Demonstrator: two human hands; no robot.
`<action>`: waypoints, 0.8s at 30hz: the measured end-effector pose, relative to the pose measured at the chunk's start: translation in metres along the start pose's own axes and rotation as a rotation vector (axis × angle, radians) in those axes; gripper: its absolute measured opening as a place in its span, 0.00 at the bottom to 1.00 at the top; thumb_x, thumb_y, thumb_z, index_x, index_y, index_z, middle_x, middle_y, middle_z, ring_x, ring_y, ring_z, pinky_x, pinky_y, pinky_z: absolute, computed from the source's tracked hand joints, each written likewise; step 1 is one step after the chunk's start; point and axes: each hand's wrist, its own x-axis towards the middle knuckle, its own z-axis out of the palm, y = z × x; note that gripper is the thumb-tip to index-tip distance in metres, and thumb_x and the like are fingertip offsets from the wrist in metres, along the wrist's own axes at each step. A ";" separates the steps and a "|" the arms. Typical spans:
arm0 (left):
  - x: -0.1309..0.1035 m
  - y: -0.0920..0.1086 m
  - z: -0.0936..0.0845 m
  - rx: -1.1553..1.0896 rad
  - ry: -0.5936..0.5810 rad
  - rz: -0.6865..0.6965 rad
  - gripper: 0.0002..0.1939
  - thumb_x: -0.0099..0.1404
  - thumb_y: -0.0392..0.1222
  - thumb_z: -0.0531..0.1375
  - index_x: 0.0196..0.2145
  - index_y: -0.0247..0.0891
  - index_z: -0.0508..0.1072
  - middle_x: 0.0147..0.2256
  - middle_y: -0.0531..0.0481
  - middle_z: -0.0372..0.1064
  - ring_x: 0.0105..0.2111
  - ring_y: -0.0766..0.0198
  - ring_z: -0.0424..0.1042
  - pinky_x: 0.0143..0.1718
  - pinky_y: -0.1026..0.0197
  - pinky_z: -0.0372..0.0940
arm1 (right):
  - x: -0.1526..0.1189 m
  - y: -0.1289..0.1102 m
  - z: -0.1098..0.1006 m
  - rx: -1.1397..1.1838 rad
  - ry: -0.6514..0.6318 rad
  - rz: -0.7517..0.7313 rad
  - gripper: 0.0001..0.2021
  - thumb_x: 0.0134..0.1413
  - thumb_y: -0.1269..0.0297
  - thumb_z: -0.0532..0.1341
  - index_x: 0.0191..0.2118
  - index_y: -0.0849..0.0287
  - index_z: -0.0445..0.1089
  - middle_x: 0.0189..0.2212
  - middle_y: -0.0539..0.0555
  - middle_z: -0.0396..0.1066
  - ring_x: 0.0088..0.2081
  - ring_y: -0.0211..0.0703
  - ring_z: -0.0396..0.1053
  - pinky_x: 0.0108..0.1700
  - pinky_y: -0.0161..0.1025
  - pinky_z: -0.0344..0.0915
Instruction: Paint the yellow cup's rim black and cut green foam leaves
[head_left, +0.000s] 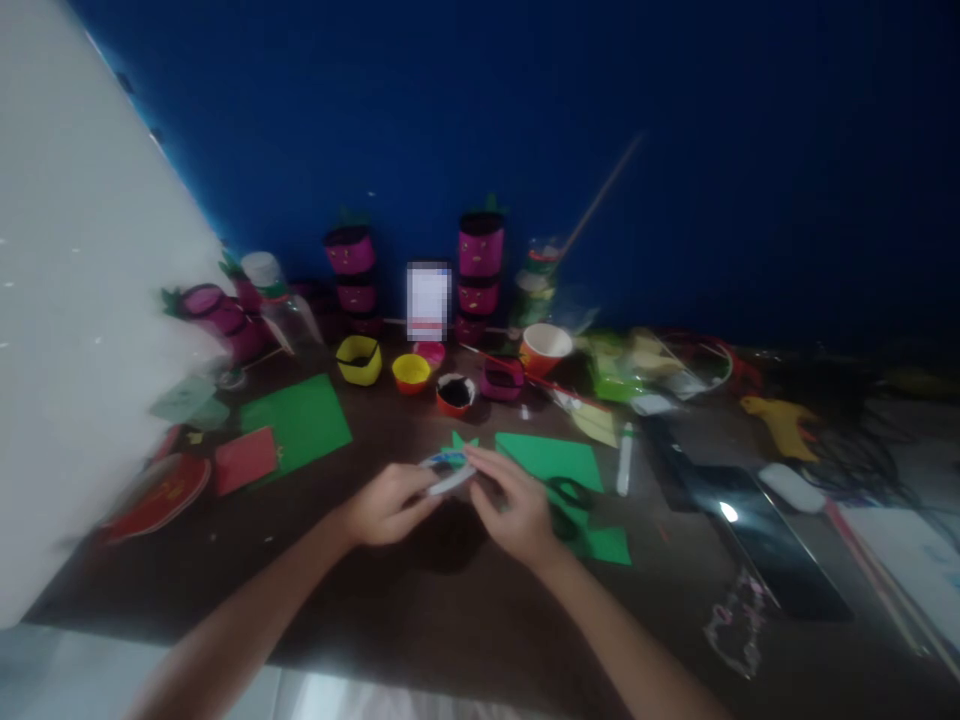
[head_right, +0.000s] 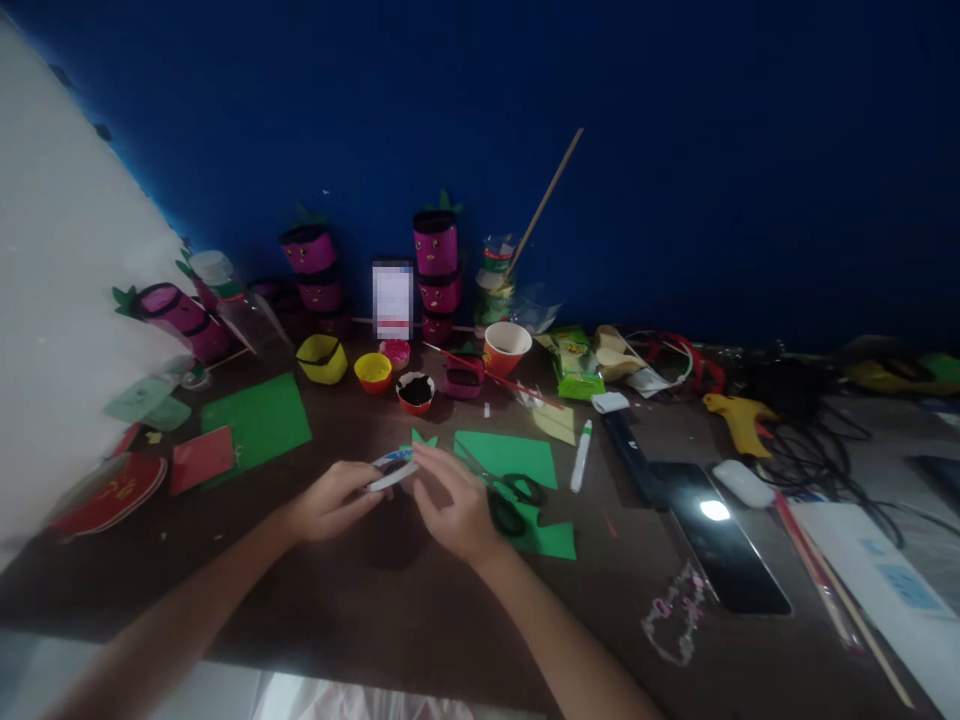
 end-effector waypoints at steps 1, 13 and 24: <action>-0.001 -0.001 0.002 -0.005 0.011 -0.013 0.14 0.67 0.44 0.48 0.35 0.35 0.68 0.26 0.50 0.66 0.25 0.68 0.63 0.28 0.67 0.57 | 0.000 0.000 0.000 0.037 0.001 0.025 0.15 0.52 0.73 0.58 0.46 0.57 0.69 0.45 0.58 0.72 0.47 0.46 0.70 0.49 0.46 0.68; 0.002 0.006 0.007 0.126 0.052 0.012 0.09 0.65 0.41 0.50 0.39 0.36 0.66 0.30 0.49 0.65 0.30 0.64 0.63 0.34 0.63 0.59 | 0.004 -0.001 0.004 0.173 0.171 0.177 0.03 0.52 0.71 0.60 0.30 0.57 0.71 0.35 0.55 0.73 0.40 0.45 0.72 0.43 0.45 0.70; 0.006 -0.001 0.015 0.098 0.106 -0.140 0.10 0.67 0.39 0.47 0.41 0.37 0.65 0.32 0.48 0.68 0.31 0.64 0.66 0.33 0.63 0.61 | 0.005 -0.010 -0.001 0.017 0.211 0.110 0.03 0.51 0.70 0.60 0.30 0.56 0.70 0.30 0.54 0.70 0.32 0.42 0.70 0.35 0.41 0.69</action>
